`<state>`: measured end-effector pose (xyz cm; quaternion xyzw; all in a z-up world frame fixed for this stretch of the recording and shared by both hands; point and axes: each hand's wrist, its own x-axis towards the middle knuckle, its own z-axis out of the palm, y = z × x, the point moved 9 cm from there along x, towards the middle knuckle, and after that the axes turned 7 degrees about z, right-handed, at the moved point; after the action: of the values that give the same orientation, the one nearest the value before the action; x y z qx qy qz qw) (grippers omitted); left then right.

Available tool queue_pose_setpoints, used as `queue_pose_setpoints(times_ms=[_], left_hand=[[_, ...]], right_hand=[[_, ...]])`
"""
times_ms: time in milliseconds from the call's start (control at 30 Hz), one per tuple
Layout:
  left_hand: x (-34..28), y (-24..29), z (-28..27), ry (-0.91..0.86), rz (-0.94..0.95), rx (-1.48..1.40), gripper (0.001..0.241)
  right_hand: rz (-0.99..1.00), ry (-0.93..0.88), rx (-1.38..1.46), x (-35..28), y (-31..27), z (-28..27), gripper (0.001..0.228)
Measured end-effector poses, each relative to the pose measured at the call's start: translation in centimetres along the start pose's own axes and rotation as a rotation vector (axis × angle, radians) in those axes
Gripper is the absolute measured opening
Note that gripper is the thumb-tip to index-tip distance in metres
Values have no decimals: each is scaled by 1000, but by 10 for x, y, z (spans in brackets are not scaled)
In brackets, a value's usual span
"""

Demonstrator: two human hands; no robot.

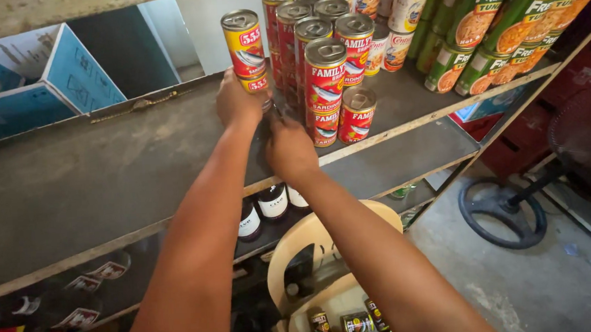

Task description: Stocking and organizing various canned goods onto grocery store shelves from a container.

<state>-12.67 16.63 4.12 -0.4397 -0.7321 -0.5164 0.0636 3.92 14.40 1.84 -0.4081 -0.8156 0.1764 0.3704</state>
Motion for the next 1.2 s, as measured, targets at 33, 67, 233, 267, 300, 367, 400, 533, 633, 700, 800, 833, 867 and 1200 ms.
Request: queue_pose_setpoints(times_ms=[33,67,233,267,300,367,400,533,633,700,800,833,867,1200], left_hand=[[2,-1,3,-2,-1,-1,82],[3,-3,5,9,-6,-3,81],[-1,-19,12,28,18,17,76],[-4,-31,18,-15,-39,4,75],[-7,-43,24,-54,-97,-9,74],[-12,-51,24,-42,-77,10,76],[-14,-53,24,-34,-49,25,78],[-54,-35,-18,51,-37,63,83],[-93,-7,-39,-64,-97,-121,65],[-138,44,-72,-11,209,-266,31],[-210,106,-107,10,570,-135,24],[-231,103,-104,-5,541,-134,24],[-254,103,-100,-29,543,-141,23],[-501,-56,71,-715,-269,39,17]], right_hand=[[2,0,-1,2,5,5,50],[-15,22,-22,4,9,9,50],[-58,55,-54,7,17,23,53],[-57,63,-65,6,16,21,53],[-60,71,-77,6,14,19,54],[-44,56,-45,3,7,9,55],[-24,50,-15,2,4,4,56],[-83,27,46,-14,4,2,49],[-164,93,134,-29,-3,-22,53],[-485,237,258,-65,-15,-45,42],[-465,160,394,-113,-4,-74,31],[-445,134,394,-133,9,-77,31],[-449,82,443,-153,20,-79,29],[468,-587,610,-389,367,57,18]])
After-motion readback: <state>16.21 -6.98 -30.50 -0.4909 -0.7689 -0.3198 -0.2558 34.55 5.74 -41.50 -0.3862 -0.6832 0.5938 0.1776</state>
